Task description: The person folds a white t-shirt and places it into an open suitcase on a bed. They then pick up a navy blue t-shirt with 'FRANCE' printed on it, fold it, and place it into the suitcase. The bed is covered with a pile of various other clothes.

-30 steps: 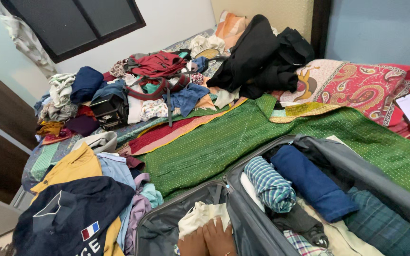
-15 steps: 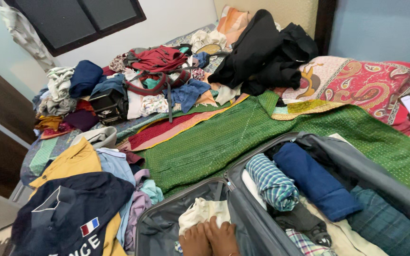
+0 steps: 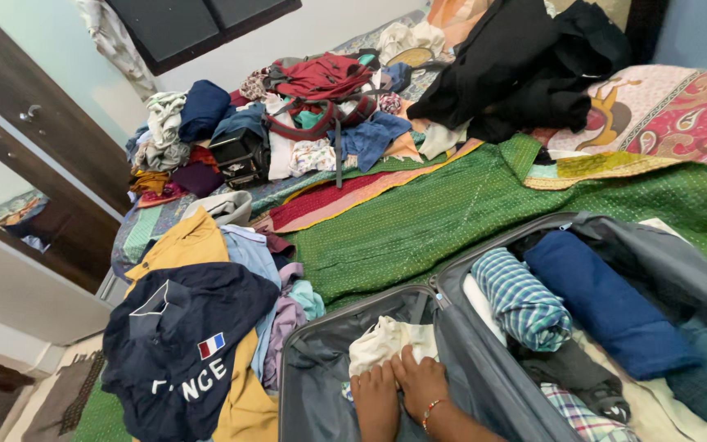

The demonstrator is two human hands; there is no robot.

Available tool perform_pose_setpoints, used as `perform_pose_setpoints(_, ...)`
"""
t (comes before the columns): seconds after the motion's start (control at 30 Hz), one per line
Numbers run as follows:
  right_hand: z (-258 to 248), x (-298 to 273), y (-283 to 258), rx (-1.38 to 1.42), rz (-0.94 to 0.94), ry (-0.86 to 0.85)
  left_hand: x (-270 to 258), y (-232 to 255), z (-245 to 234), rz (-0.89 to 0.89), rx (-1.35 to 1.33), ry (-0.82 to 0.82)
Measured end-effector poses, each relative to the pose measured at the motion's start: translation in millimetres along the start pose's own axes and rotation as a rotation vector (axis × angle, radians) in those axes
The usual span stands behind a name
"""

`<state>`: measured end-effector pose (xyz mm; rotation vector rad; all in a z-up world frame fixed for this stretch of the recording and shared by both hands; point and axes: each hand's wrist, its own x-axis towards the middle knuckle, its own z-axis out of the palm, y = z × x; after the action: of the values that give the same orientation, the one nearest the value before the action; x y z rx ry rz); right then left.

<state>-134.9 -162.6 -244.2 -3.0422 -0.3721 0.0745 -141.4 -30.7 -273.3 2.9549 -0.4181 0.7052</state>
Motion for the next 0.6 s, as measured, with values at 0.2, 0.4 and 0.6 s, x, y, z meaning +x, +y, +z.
perform_pose_setpoints(0.2, -3, 9, 4, 0.022, -0.016, 0.04, 27, 4, -21, -0.095, -0.043, -0.258)
perform_pose_setpoints(0.4, 4, 23, 8, 0.09, -0.01, 0.129, 54, 7, -38, -0.195, -0.056, -0.528)
perform_pose_setpoints(0.6, 10, 36, 12, 0.086, -0.015, 0.044, 38, 18, -67, -0.191, -0.049, -0.519)
